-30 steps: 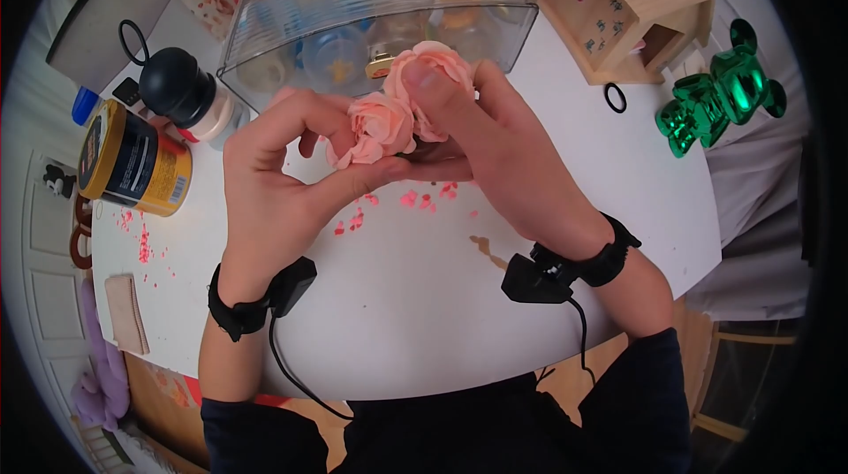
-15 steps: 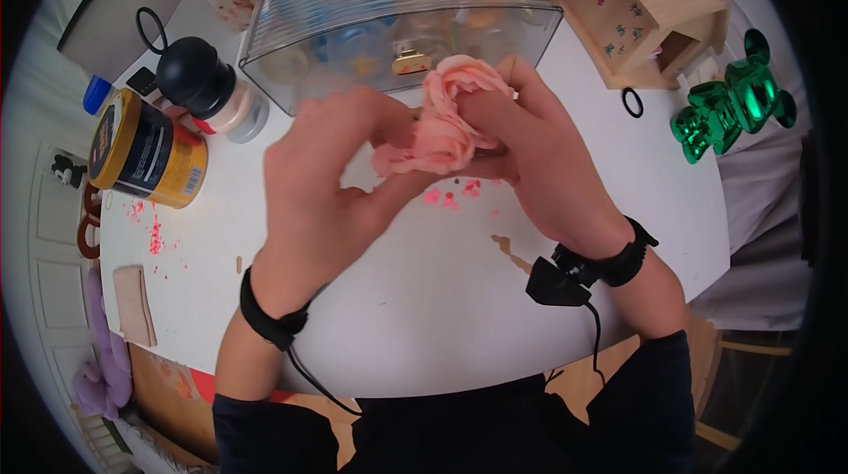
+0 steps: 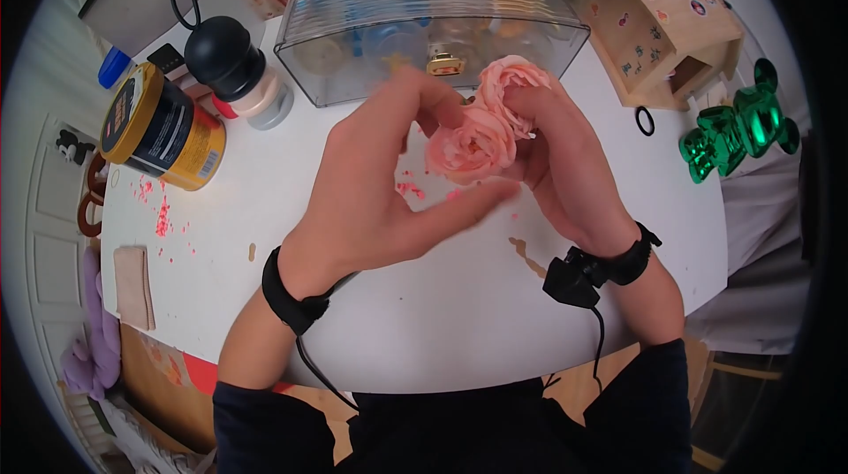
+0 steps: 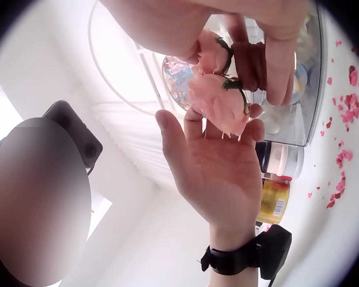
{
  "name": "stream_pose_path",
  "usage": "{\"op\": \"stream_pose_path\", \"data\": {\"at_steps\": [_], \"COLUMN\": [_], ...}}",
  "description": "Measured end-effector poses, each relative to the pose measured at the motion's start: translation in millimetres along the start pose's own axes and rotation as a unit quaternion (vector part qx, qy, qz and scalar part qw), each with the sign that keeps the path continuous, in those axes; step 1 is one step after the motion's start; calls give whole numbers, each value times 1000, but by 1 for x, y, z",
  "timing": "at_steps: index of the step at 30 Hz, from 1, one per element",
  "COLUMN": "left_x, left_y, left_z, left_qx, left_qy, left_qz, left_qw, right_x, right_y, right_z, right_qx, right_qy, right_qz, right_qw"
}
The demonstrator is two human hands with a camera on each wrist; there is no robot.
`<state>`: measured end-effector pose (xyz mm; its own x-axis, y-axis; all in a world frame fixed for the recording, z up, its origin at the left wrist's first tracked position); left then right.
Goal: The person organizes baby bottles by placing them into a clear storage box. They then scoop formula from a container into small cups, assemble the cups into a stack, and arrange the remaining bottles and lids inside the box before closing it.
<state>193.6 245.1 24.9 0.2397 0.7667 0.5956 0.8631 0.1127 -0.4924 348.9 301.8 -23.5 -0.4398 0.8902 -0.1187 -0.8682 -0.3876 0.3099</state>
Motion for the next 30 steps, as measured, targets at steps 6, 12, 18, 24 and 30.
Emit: {"op": "stream_pose_path", "data": {"at_steps": [6,12,18,24,30], "left_x": [-4,-3,-5,-8,-11], "left_y": [5,7,11,17,20], "left_z": [17,23,33,45,50], "left_qx": [-157,-238,-289,-311,-300], "left_qy": [-74,-158,-203,-218,-247], "left_qz": [-44,-2,-7,-11,4], "left_qw": [984,958,936,925,921], "right_x": [-6,-4,-5,0,2], "right_y": [7,8,9,2,1], "right_z": [5,-3,-5,-13,-18], "right_qx": [-6,-10,-33,-56,-97], "right_qy": [-20,-23,-22,-16,-8], "right_qz": [4,47,50,43,42], "right_qw": [1000,999,998,997,994]}}
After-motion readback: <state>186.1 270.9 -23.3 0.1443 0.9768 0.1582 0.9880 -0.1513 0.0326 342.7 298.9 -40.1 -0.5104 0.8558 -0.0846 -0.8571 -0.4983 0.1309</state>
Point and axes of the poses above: each hand's wrist, its own x-axis towards the middle knuckle, its own y-axis out of the palm, z = x × y, the point moved 8 cm from there along x, towards the middle knuckle, and after that the axes turned 3 degrees about -x, right-handed, at the moved point
